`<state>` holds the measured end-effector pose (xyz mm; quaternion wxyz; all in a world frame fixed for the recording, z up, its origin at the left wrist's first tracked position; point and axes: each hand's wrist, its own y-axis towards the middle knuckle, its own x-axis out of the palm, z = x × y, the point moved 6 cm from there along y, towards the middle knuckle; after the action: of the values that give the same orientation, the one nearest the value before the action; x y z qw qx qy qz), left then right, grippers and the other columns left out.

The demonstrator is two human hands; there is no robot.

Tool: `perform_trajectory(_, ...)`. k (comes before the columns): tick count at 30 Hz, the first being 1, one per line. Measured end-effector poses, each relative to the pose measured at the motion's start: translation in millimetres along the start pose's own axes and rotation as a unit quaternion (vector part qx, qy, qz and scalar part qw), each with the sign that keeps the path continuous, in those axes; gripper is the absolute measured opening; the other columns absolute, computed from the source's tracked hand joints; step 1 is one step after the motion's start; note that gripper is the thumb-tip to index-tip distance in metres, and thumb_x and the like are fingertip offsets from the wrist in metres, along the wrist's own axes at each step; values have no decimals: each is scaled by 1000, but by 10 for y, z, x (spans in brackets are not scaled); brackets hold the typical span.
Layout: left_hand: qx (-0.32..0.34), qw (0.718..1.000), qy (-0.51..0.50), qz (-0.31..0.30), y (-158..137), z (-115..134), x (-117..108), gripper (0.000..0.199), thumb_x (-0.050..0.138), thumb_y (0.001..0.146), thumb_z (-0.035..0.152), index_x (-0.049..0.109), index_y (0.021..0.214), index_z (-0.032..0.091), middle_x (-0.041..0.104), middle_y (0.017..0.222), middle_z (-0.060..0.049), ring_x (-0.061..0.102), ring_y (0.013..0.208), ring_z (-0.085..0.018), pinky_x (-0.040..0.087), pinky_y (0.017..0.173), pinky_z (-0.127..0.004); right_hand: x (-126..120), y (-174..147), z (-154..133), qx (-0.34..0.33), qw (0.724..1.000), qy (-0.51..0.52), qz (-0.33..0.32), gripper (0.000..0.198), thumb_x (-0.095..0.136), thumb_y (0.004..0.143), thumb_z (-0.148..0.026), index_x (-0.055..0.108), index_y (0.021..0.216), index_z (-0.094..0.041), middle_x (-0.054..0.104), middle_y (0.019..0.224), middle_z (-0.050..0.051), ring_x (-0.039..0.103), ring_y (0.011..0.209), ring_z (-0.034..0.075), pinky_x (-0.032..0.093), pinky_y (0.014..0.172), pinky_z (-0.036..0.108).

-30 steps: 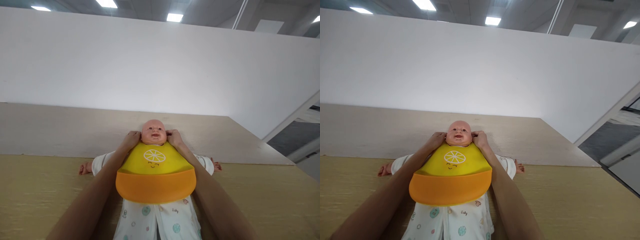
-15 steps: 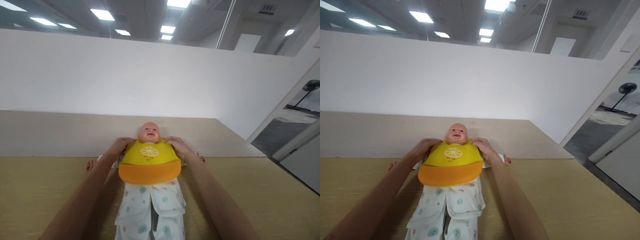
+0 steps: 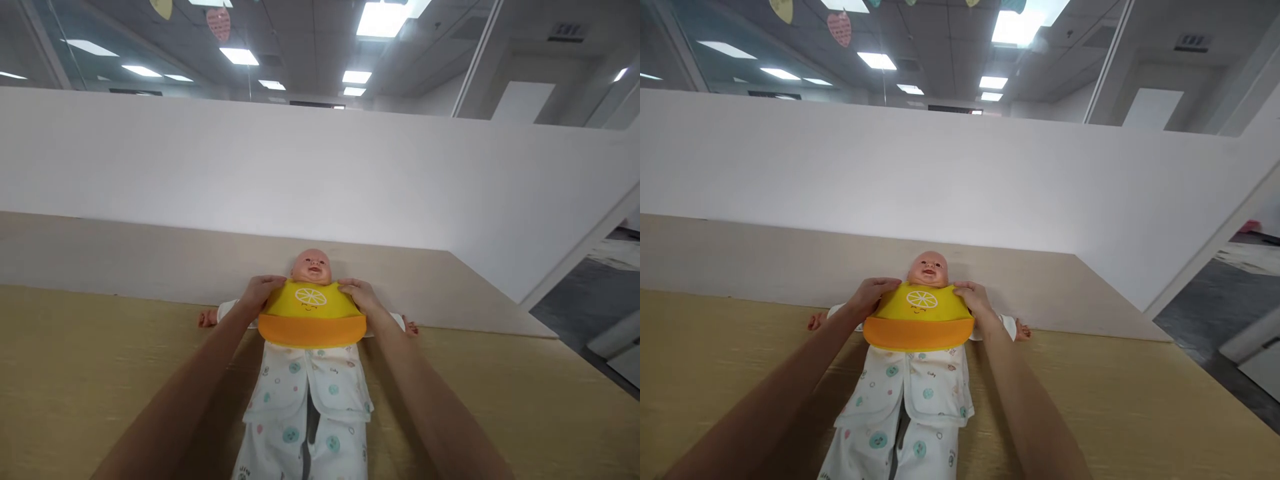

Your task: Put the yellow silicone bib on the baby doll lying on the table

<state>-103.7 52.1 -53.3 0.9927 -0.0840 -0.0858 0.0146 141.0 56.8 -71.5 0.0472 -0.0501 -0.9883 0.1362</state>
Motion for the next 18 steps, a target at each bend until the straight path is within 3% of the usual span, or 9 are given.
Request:
perform_trajectory(4, 8, 1000, 18, 3, -100, 57, -70, 38, 73, 48, 31, 68, 81, 12, 65, 69, -3, 58, 61, -13, 42, 54, -23, -33, -70, -34, -33, 999, -34, 4, 50, 55, 63, -23, 56, 111, -9, 61, 78, 4, 55, 62, 4, 45, 59, 13)
perform_trajectory(7, 18, 998, 50, -15, -202, 116, -131, 39, 70, 52, 34, 68, 84, 12, 65, 71, -3, 58, 62, -13, 42, 55, -23, -111, -209, -64, -44, 995, -87, 23, 54, 54, 65, -27, 54, 117, -12, 59, 70, 1, 47, 51, 0, 36, 51, 10)
perform_trajectory(10, 44, 991, 125, -14, -320, 147, -234, 41, 65, 58, 35, 67, 92, 12, 66, 81, -6, 60, 70, -16, 45, 62, -25, -250, -413, -83, -65, 986, -146, 44, 53, 51, 69, -30, 52, 120, -14, 60, 78, 2, 49, 55, 0, 37, 54, 10)
perform_trajectory(12, 90, 972, 216, 18, -410, 175, -360, 41, 59, 66, 37, 65, 100, 15, 67, 88, -7, 61, 78, -18, 47, 71, -28, -391, -575, -113, -111, 969, -210, 66, 44, 49, 72, -34, 56, 111, -14, 61, 88, 3, 52, 64, 1, 39, 60, 10)
perform_trajectory(15, 212, 889, 396, 87, -561, 247, -584, 38, 46, 76, 35, 64, 105, 18, 67, 97, -8, 60, 88, -21, 45, 85, -35, -658, -809, -145, -193, 901, -371, 113, 36, 43, 79, -41, 61, 92, -13, 60, 87, 3, 51, 70, 2, 39, 66, 13)
perform_trajectory(18, 342, 777, 523, 74, -670, 226, -725, 36, 41, 81, 33, 67, 99, 16, 67, 102, -10, 57, 100, -23, 40, 94, -38, -884, -964, -125, -282, 802, -508, 141, 37, 41, 83, -43, 64, 92, -16, 59, 99, 4, 52, 92, 8, 39, 87, 20)
